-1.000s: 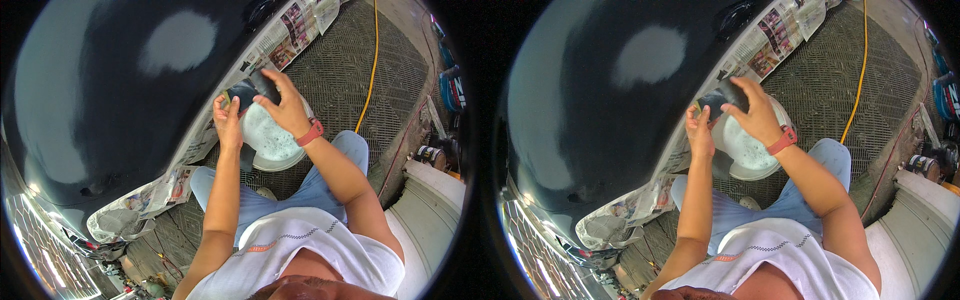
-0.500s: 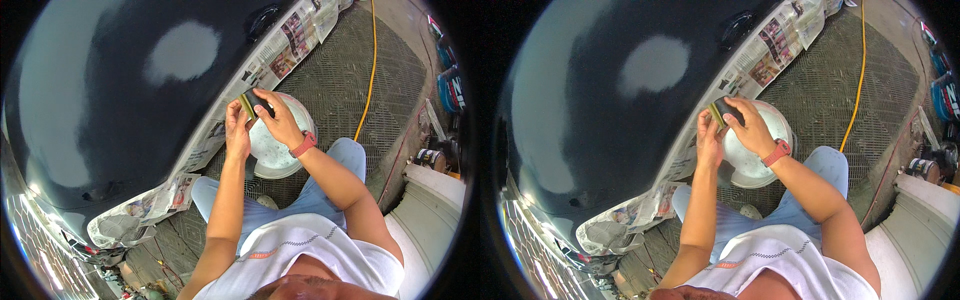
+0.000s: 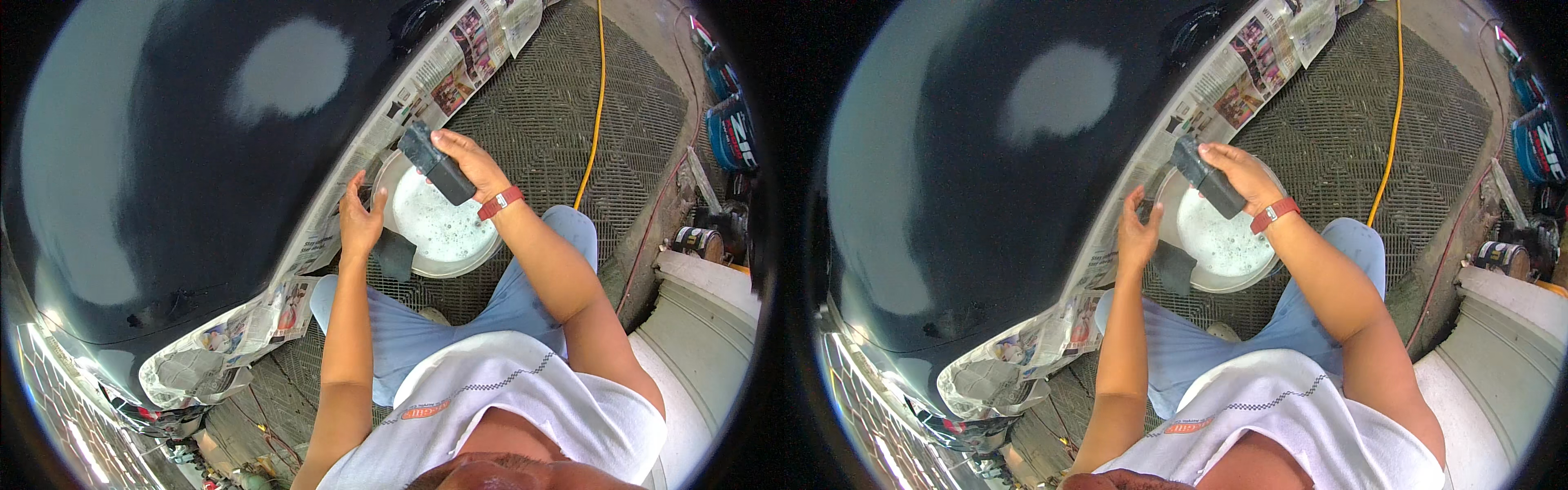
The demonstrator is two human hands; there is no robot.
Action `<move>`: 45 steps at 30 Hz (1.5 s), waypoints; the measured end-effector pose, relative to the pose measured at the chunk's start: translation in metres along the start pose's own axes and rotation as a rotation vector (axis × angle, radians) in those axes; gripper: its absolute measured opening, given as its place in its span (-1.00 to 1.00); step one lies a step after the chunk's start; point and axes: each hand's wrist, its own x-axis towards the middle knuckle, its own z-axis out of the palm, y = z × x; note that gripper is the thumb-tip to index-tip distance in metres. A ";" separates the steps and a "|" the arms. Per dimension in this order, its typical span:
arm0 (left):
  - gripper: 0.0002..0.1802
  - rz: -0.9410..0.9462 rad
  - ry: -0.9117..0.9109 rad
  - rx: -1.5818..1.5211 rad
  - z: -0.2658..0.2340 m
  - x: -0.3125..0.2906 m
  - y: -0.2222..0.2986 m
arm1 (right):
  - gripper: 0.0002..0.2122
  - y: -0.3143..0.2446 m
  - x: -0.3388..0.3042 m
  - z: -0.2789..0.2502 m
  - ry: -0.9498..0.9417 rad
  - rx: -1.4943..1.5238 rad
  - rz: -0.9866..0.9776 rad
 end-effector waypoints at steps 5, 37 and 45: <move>0.03 -0.054 -0.169 0.108 0.025 -0.016 -0.012 | -0.67 0.001 0.007 -0.007 0.051 0.017 -0.031; -0.12 -0.015 0.010 0.242 0.043 -0.013 -0.029 | -0.59 -0.081 0.179 0.038 1.191 -0.756 -1.175; -0.11 -0.027 -0.035 0.246 0.043 -0.010 -0.023 | -0.59 -0.109 0.193 0.005 1.246 -0.562 -1.036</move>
